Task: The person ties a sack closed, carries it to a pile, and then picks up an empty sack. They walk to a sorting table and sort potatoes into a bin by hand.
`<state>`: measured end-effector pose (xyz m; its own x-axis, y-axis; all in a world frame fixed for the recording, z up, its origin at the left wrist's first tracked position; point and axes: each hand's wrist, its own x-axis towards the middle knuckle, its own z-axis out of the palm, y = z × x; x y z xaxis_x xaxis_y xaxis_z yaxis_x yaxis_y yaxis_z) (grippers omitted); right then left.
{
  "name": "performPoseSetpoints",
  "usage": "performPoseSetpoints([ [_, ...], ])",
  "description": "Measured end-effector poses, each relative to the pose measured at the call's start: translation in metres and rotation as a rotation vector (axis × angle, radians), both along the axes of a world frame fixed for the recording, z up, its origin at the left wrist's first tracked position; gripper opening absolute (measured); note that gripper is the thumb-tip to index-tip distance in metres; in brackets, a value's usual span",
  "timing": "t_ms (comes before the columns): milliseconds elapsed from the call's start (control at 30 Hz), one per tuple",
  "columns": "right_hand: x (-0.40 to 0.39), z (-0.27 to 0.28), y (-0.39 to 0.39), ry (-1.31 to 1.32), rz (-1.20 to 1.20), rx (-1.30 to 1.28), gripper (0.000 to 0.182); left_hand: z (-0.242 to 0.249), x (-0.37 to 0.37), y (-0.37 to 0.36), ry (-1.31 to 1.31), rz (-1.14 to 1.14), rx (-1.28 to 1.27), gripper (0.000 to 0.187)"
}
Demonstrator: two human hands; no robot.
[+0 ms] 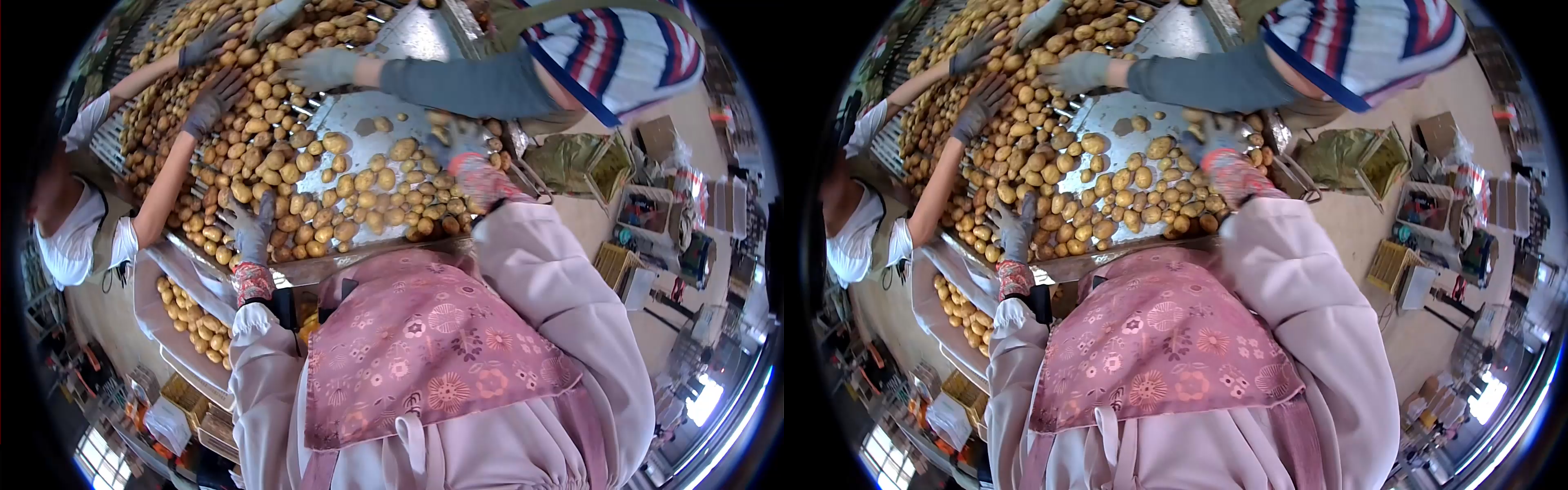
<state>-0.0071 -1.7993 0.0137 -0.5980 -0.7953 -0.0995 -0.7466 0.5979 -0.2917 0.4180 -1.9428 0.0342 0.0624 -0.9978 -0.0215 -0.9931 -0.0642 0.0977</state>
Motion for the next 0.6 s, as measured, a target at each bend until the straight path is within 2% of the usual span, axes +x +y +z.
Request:
performPoseSetpoints([
  [33, 0.021, 0.014, -0.011, 0.035, 0.085, -0.087, 0.065, 0.002, -0.008, 0.0, 0.003, -0.019, -0.003, 0.103],
  [100, 0.064, -0.01, -0.03, 0.003, 0.314, -0.124, 0.068, 0.008, -0.023, 0.002, 0.326, -0.113, 0.091, 0.105],
  [133, 0.089, 0.015, -0.035, 0.0, 0.459, 0.064, 0.071, 0.012, -0.036, 0.004, 0.277, -0.13, 0.215, 0.106],
  [167, 0.117, 0.043, -0.034, -0.007, 0.603, 0.253, 0.075, 0.019, -0.052, 0.015, 0.347, -0.215, 0.183, 0.102],
  [233, 0.153, 0.046, -0.024, 0.033, 0.648, 0.368, 0.077, -0.018, -0.075, 0.022, 0.862, -0.487, 0.075, 0.094],
  [267, 0.153, 0.034, -0.013, 0.029, 0.637, 0.369, 0.077, -0.004, -0.089, 0.033, 0.572, -0.495, 0.132, 0.091],
  [300, 0.149, 0.013, 0.005, -0.07, 0.677, 0.161, 0.078, 0.016, -0.105, 0.047, 0.284, -0.492, 0.182, 0.089],
  [333, 0.141, 0.002, 0.021, -0.169, 0.716, -0.046, 0.079, 0.024, -0.111, 0.058, 0.249, -0.651, 0.208, 0.085],
  [367, 0.119, 0.012, 0.035, -0.148, 0.813, -0.066, 0.077, 0.029, -0.118, 0.072, 0.146, -0.709, 0.233, 0.084],
  [433, 0.081, 0.016, 0.066, -0.068, 0.921, -0.024, 0.074, 0.025, -0.118, 0.093, 0.167, -0.928, 0.2, 0.084],
  [500, 0.056, -0.007, 0.106, -0.161, 0.783, -0.156, 0.069, 0.012, -0.111, 0.104, 0.195, -1.024, 0.312, 0.08],
  [533, 0.047, 0.001, 0.122, -0.151, 0.739, -0.078, 0.068, 0.017, -0.112, 0.111, 0.219, -1.142, 0.191, 0.077],
  [600, 0.03, 0.011, 0.149, -0.13, 0.657, 0.047, 0.067, 0.013, -0.108, 0.112, 0.196, -1.17, 0.186, 0.073],
])
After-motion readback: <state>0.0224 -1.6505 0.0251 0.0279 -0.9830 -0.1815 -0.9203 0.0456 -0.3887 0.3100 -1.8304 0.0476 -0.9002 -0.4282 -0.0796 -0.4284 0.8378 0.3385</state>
